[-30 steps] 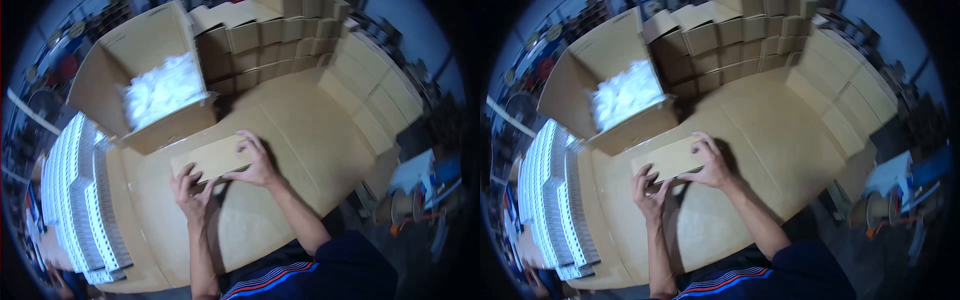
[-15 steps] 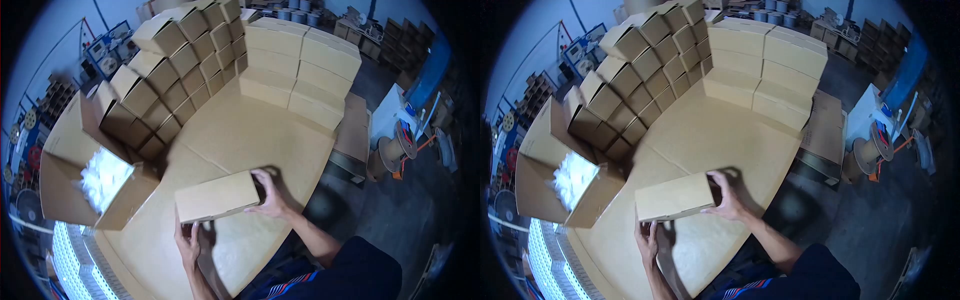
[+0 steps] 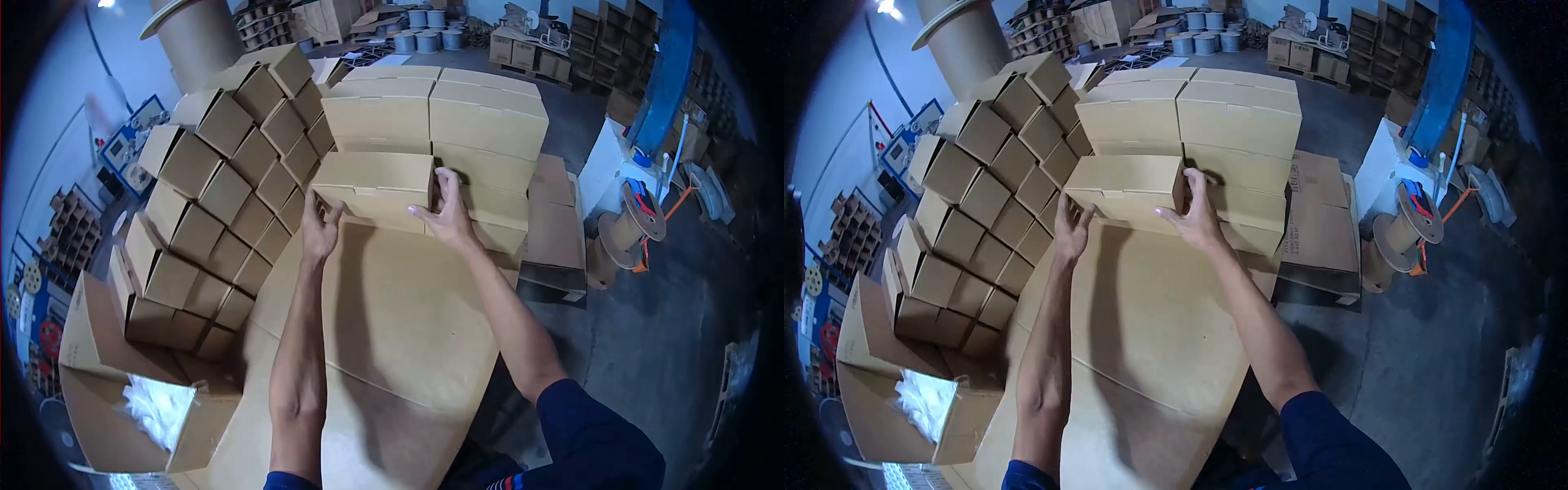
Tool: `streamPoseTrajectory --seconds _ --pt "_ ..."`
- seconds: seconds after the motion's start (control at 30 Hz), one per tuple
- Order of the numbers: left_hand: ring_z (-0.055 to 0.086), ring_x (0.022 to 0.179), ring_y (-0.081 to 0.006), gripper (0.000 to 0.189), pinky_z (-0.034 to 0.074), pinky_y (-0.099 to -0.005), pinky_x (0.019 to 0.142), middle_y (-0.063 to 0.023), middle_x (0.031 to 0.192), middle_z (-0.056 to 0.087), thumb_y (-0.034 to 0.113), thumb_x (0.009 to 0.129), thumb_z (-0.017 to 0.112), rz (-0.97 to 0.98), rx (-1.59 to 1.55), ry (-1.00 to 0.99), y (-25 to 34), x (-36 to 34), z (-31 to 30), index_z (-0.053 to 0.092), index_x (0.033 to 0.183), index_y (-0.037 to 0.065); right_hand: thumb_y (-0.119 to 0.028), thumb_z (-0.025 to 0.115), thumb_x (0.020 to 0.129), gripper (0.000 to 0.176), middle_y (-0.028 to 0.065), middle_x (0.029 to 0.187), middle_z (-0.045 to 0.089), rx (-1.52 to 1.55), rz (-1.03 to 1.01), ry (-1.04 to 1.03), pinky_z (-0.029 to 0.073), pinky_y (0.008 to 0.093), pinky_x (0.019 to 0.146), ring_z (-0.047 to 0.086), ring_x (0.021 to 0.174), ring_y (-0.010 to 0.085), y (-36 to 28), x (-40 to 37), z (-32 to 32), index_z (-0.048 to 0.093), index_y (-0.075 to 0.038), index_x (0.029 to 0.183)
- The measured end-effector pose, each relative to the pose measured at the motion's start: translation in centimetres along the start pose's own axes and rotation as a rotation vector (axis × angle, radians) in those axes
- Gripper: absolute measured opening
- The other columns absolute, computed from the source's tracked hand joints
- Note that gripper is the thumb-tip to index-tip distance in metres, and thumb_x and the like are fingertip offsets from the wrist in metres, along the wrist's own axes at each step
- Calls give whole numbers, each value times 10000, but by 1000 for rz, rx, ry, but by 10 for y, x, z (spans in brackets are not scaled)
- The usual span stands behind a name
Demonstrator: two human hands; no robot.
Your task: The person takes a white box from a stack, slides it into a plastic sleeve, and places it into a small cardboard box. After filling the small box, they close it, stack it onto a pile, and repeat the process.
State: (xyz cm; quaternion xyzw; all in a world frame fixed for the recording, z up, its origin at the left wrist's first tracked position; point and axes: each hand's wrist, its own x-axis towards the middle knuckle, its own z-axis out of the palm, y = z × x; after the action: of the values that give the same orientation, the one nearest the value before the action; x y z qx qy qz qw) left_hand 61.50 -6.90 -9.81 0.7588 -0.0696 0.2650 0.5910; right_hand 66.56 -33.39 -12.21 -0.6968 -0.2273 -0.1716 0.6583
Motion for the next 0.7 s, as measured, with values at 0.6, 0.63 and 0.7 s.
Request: streamPoseTrajectory --seconds 0.6,0.63,0.7 --pt "639 1035 -264 554 516 -393 908 -206 1232 632 147 1019 614 12 142 -47 -55 32 14 344 1477 -12 -14 750 891 556 291 1300 626 -181 121 71 572 415 1017 667 1186 367 -6 -4 1 492 52 1378" --pt "639 1035 -261 547 515 -390 910 -208 1222 635 147 1019 612 19 178 -57 -56 33 13 349 1470 -14 -12 753 887 544 293 1293 630 -186 124 75 572 412 1015 674 1174 365 -6 -4 1 500 55 1364" --pt "640 1090 -287 526 504 -395 949 -226 1227 639 147 1020 603 44 204 -100 -62 33 9 358 1453 -23 -2 767 865 521 276 1257 648 -210 120 93 584 392 995 692 1141 331 -8 -5 0 523 69 1320"
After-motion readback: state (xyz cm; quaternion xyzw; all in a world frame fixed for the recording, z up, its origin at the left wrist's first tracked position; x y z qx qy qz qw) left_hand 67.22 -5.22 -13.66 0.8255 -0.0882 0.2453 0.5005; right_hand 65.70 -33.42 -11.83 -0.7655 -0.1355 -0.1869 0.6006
